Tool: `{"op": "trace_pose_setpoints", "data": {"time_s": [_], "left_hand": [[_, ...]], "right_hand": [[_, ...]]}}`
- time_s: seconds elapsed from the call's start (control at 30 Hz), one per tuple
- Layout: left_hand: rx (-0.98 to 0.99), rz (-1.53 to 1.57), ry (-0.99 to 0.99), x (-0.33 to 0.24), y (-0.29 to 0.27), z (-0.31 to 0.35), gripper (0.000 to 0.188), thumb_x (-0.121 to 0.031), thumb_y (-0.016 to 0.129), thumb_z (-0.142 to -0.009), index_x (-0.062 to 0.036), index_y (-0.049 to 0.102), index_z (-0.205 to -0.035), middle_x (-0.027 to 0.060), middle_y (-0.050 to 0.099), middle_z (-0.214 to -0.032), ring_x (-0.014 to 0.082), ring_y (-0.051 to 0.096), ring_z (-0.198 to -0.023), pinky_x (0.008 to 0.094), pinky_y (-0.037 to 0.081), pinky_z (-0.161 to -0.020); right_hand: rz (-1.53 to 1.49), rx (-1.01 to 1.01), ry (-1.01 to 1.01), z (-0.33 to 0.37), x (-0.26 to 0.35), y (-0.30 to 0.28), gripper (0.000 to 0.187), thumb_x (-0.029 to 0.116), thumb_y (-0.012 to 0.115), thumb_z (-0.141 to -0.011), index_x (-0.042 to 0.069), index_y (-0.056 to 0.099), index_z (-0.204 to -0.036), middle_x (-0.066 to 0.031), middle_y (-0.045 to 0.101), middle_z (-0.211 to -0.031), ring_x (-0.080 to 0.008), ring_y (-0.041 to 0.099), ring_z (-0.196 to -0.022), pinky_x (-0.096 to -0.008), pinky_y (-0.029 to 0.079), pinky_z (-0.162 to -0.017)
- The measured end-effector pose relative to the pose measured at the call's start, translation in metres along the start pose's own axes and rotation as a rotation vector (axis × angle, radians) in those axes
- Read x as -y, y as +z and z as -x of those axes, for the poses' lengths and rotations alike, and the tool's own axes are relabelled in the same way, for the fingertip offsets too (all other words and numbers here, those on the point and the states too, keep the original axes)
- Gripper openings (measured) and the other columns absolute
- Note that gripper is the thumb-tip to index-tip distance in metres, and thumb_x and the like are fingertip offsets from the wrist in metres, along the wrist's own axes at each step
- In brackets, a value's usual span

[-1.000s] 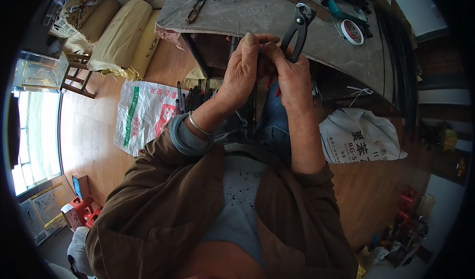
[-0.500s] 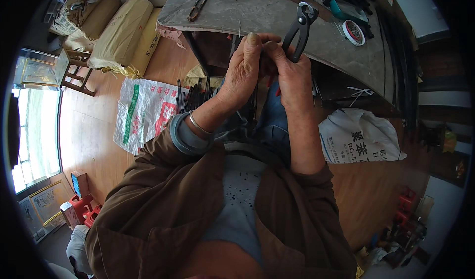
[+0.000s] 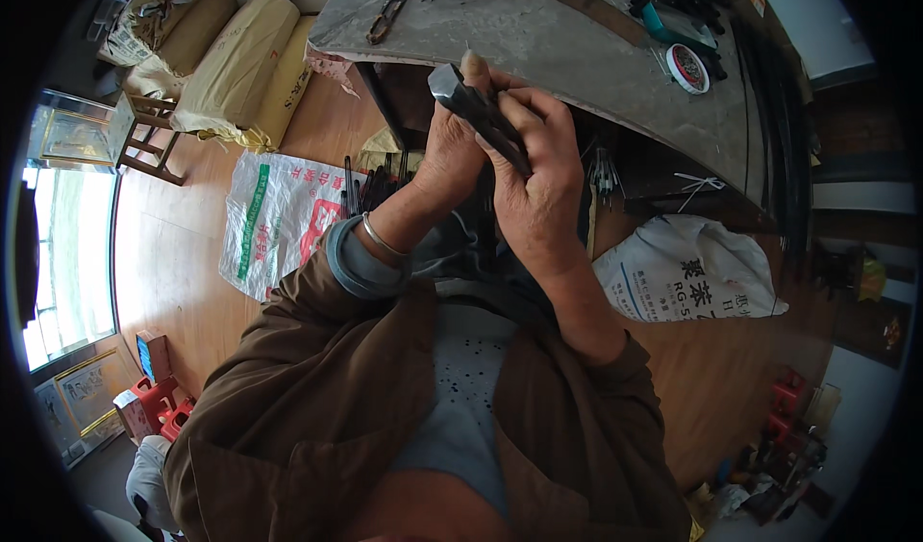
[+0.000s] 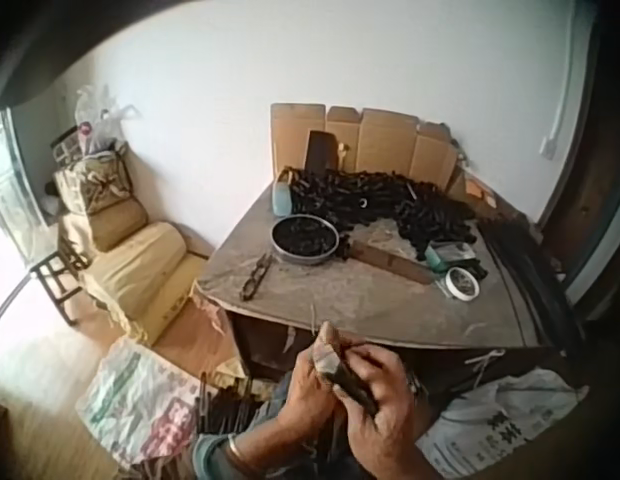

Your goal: Insert black rods into circular hubs and secure them using pliers.

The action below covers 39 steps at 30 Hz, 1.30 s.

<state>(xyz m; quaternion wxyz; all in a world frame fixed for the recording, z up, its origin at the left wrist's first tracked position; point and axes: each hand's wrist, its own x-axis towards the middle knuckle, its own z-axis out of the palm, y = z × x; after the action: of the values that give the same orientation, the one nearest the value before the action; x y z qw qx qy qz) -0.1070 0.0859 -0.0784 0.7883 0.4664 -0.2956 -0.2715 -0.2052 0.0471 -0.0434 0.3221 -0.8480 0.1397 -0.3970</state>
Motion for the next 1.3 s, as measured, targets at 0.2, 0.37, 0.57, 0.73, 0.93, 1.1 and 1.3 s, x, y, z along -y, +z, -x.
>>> {"op": "trace_pose_setpoints", "data": {"time_s": [0.2,0.37,0.57,0.73,0.93,1.1,1.3], "left_hand": [[0.061,-0.054,-0.262,-0.021,-0.009,-0.004,0.073,-0.062,0.023,-0.098,-0.002,0.062,-0.082,-0.0009,0.047,-0.055,0.008,0.043,-0.048,0.0251,0.036,-0.043],[0.042,-0.021,-0.249,-0.021,-0.013,-0.009,0.076,-0.063,0.022,-0.097,-0.001,0.061,-0.077,-0.0007,0.041,-0.049,0.0075,0.037,-0.044,0.0237,0.031,-0.042],[0.164,-0.032,-0.299,-0.036,0.007,0.004,0.069,-0.063,0.029,-0.096,-0.0035,0.058,-0.077,-0.0009,0.043,-0.052,0.0064,0.038,-0.045,0.0239,0.028,-0.042],[0.335,-0.096,-0.395,-0.031,0.001,-0.002,0.07,-0.065,0.026,-0.096,-0.0047,0.057,-0.078,-0.0009,0.047,-0.058,0.006,0.04,-0.05,0.0222,0.03,-0.046],[0.355,-0.105,-0.422,-0.03,0.007,-0.001,0.071,-0.065,0.026,-0.096,-0.005,0.057,-0.074,-0.0013,0.045,-0.055,0.0064,0.039,-0.05,0.0225,0.029,-0.046],[0.392,-0.088,-0.409,-0.029,0.005,-0.001,0.071,-0.064,0.025,-0.096,-0.0053,0.056,-0.072,-0.0019,0.043,-0.053,0.0062,0.036,-0.047,0.0231,0.027,-0.044],[0.364,-0.087,-0.418,-0.027,0.009,0.0,0.071,-0.064,0.025,-0.096,-0.0055,0.056,-0.072,-0.0023,0.042,-0.053,0.0061,0.035,-0.046,0.0231,0.026,-0.044]], "right_hand": [[-0.423,0.343,0.552,-0.032,0.014,-0.055,0.037,0.027,0.052,-0.099,-0.004,0.054,-0.118,-0.0036,0.059,-0.07,-0.0083,0.053,-0.051,-0.0204,0.041,-0.048],[-0.49,0.764,0.863,-0.008,0.018,-0.094,0.031,0.021,0.048,-0.1,-0.005,0.05,-0.117,-0.006,0.055,-0.064,-0.008,0.049,-0.044,-0.0216,0.039,-0.042],[-0.68,0.853,1.033,0.003,0.007,-0.099,0.03,0.022,0.047,-0.1,-0.005,0.048,-0.113,-0.0036,0.048,-0.059,-0.0077,0.042,-0.041,-0.022,0.037,-0.04],[-0.766,0.901,1.089,0.002,0.003,-0.111,0.037,0.026,0.046,-0.1,-0.006,0.044,-0.118,-0.0084,0.055,-0.069,-0.0122,0.055,-0.051,-0.0266,0.05,-0.048],[-0.818,0.915,1.128,-0.002,0.005,-0.121,0.045,0.027,0.046,-0.1,-0.007,0.038,-0.128,-0.0199,0.061,-0.096,-0.0231,0.067,-0.078,-0.0376,0.058,-0.071],[-0.878,0.939,1.172,-0.007,0.005,-0.128,0.044,0.026,0.046,-0.1,-0.007,0.039,-0.128,-0.021,0.061,-0.098,-0.024,0.067,-0.08,-0.0393,0.058,-0.072],[-0.824,0.962,1.198,-0.013,0.006,-0.131,0.042,0.025,0.045,-0.1,-0.006,0.039,-0.128,-0.0215,0.061,-0.098,-0.0251,0.068,-0.079,-0.0399,0.059,-0.069]]}}
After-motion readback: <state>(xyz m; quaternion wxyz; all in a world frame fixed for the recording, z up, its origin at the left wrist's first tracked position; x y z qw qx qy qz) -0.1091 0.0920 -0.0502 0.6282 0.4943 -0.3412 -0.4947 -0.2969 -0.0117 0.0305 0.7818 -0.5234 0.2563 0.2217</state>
